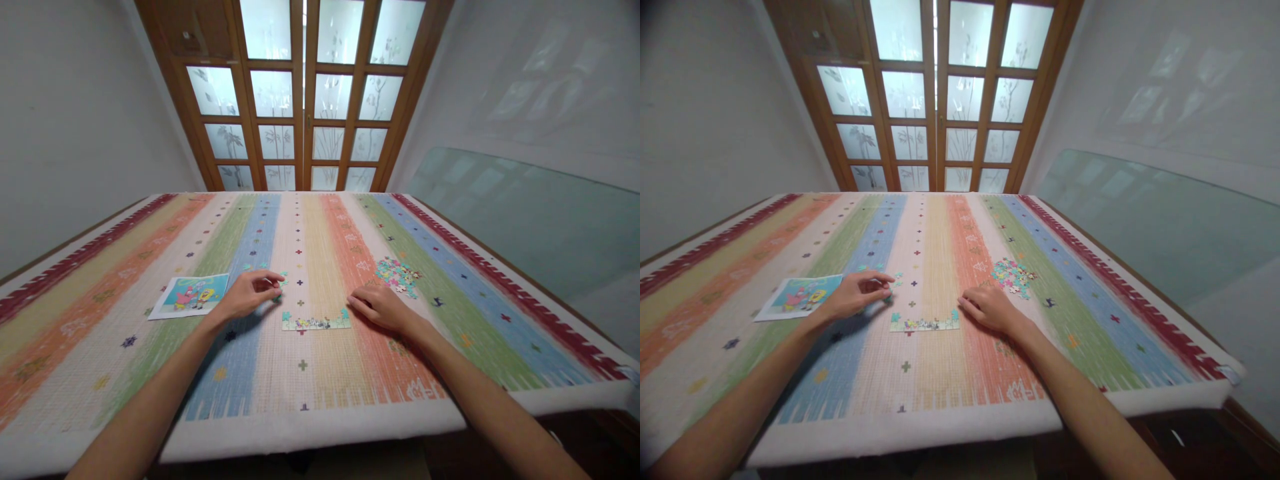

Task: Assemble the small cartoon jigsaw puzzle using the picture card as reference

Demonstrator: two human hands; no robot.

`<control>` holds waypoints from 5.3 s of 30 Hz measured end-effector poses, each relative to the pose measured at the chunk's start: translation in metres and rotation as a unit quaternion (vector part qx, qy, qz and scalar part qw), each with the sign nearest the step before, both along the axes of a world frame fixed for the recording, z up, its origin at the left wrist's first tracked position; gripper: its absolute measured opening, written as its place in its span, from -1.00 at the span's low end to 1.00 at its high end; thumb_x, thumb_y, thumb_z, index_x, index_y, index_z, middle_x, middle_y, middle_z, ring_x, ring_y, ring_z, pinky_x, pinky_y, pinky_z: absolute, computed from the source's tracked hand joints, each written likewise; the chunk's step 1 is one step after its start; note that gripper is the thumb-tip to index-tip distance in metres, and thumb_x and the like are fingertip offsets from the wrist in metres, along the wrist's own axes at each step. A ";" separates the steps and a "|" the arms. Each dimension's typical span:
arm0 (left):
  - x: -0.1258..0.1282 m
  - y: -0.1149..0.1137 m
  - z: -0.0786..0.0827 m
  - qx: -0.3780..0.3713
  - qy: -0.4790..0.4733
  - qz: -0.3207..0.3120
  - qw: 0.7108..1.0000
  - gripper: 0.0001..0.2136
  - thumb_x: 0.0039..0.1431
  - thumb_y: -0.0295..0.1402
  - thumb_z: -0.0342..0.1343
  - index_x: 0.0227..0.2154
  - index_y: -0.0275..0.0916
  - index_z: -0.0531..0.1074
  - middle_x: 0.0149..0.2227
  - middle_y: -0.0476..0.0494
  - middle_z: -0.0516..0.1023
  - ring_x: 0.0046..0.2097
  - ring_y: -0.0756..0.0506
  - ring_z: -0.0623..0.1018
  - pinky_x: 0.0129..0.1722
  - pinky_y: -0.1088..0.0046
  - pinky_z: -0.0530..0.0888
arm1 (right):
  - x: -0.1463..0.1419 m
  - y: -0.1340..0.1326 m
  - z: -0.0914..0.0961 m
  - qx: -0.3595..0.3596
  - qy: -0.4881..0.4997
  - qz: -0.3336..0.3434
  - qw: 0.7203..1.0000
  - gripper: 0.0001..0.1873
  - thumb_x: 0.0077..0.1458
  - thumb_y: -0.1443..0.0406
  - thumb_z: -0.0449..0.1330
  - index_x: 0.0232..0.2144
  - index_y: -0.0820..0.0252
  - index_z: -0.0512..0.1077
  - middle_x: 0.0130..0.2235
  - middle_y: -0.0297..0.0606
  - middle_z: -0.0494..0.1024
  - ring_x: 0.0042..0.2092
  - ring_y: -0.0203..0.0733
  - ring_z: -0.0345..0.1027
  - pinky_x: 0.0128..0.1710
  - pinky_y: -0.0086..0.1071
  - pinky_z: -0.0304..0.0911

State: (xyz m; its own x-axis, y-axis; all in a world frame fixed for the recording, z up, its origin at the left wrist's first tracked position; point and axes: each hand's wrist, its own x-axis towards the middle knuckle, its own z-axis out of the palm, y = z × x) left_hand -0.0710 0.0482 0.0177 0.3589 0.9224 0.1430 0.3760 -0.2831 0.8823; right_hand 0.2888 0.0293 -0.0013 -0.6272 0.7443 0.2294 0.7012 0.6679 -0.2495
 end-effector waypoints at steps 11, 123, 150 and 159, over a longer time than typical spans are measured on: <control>0.019 -0.011 -0.002 -0.038 0.047 -0.022 0.998 -0.74 0.05 -0.18 0.26 -0.32 -0.28 0.62 -0.37 -0.18 0.63 -0.34 -0.09 0.54 -0.29 0.36 0.44 | -0.001 -0.002 0.003 -0.001 -0.001 -0.002 1.000 -0.61 0.40 0.22 -0.05 -0.42 0.17 0.43 -0.38 -0.12 0.59 -0.37 -0.16 0.35 -0.29 -0.28 0.09; -0.085 0.023 -0.008 0.177 0.394 0.091 0.897 -0.66 0.21 -0.16 0.01 -0.27 -0.23 0.63 -0.20 -0.27 0.59 -0.10 -0.29 0.51 0.04 0.13 0.43 | 0.002 -0.001 0.000 -0.017 -0.003 -0.004 1.000 -0.68 0.40 0.21 0.00 -0.30 0.18 0.48 -0.31 -0.10 0.63 -0.30 -0.14 0.44 -0.26 -0.29 0.17; -0.075 0.017 -0.006 0.191 0.384 0.062 0.901 -0.63 0.27 -0.17 -0.04 -0.17 -0.22 0.63 -0.16 -0.32 0.62 -0.09 -0.32 0.49 0.01 0.08 0.44 | 0.001 -0.002 0.003 -0.026 -0.001 -0.011 1.000 -0.68 0.39 0.20 -0.01 -0.31 0.15 0.47 -0.30 -0.11 0.63 -0.30 -0.13 0.41 -0.26 -0.28 0.14; -0.073 0.013 -0.001 0.214 0.360 0.088 0.904 -0.63 0.27 -0.09 0.00 -0.31 -0.22 0.61 -0.23 -0.26 0.55 -0.12 -0.27 0.48 0.02 0.12 0.41 | 0.001 -0.002 0.002 -0.026 0.000 -0.006 1.000 -0.69 0.38 0.21 0.00 -0.32 0.16 0.47 -0.30 -0.11 0.62 -0.29 -0.12 0.41 -0.26 -0.28 0.14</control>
